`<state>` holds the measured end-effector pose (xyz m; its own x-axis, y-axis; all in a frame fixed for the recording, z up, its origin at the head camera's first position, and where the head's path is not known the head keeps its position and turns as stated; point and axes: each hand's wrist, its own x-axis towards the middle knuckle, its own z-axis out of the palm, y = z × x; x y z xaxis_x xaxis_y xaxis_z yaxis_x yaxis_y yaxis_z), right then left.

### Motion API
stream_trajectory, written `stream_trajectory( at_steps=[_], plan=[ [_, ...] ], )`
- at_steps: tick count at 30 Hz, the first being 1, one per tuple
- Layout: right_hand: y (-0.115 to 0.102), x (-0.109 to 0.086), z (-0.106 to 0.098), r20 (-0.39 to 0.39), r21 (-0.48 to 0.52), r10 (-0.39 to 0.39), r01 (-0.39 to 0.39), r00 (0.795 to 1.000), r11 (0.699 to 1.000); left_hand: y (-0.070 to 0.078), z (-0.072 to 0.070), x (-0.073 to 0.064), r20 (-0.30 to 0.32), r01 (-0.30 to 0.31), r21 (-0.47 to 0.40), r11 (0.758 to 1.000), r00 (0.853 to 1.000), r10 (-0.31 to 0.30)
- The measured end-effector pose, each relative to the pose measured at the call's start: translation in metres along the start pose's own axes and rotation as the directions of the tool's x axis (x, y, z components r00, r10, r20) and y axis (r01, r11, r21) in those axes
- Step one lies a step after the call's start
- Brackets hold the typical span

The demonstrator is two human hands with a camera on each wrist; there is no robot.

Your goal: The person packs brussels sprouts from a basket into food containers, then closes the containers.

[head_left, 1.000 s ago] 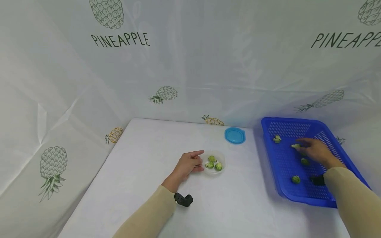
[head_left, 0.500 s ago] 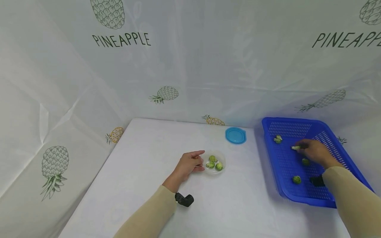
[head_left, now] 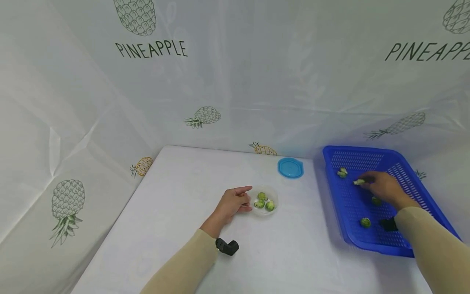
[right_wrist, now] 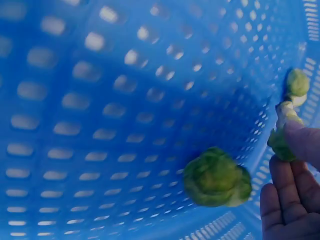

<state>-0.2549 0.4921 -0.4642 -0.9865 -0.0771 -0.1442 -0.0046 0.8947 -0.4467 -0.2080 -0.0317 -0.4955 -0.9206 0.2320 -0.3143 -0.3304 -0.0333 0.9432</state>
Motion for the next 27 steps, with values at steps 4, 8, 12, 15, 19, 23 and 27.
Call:
stream_trajectory(
  at_steps=[4,8,12,15,19,23,27],
  plan=[
    [-0.010,-0.002,-0.002,-0.029,-0.027,-0.017,0.016,0.999,1.000,0.000,0.000,0.000,0.003,0.000,0.006,1.000,1.000,0.000],
    [-0.021,-0.005,-0.003,-0.062,-0.028,-0.040,0.039,0.997,0.999,-0.001,-0.001,0.001,0.002,-0.001,0.005,1.000,1.000,0.001],
    [-0.034,-0.008,-0.005,-0.098,-0.013,-0.054,0.053,0.994,0.999,-0.001,-0.001,0.002,0.004,-0.002,-0.001,1.000,1.000,0.002],
    [-0.044,-0.011,-0.006,-0.122,-0.005,-0.070,0.070,0.990,0.998,-0.002,-0.001,0.002,0.006,-0.003,-0.003,1.000,1.000,0.003],
    [-0.054,-0.015,-0.007,-0.134,0.002,-0.084,0.085,0.987,0.996,-0.003,-0.002,0.003,0.004,-0.008,0.001,1.000,1.000,0.008],
    [-0.061,-0.020,-0.010,-0.121,0.017,-0.084,0.087,0.989,0.996,-0.003,-0.002,0.003,0.004,-0.009,0.002,1.000,1.000,0.009],
    [-0.067,-0.027,-0.013,-0.125,0.046,-0.081,0.087,0.989,0.995,-0.003,-0.001,0.003,0.009,-0.014,-0.003,1.000,1.000,0.014]
  ],
)
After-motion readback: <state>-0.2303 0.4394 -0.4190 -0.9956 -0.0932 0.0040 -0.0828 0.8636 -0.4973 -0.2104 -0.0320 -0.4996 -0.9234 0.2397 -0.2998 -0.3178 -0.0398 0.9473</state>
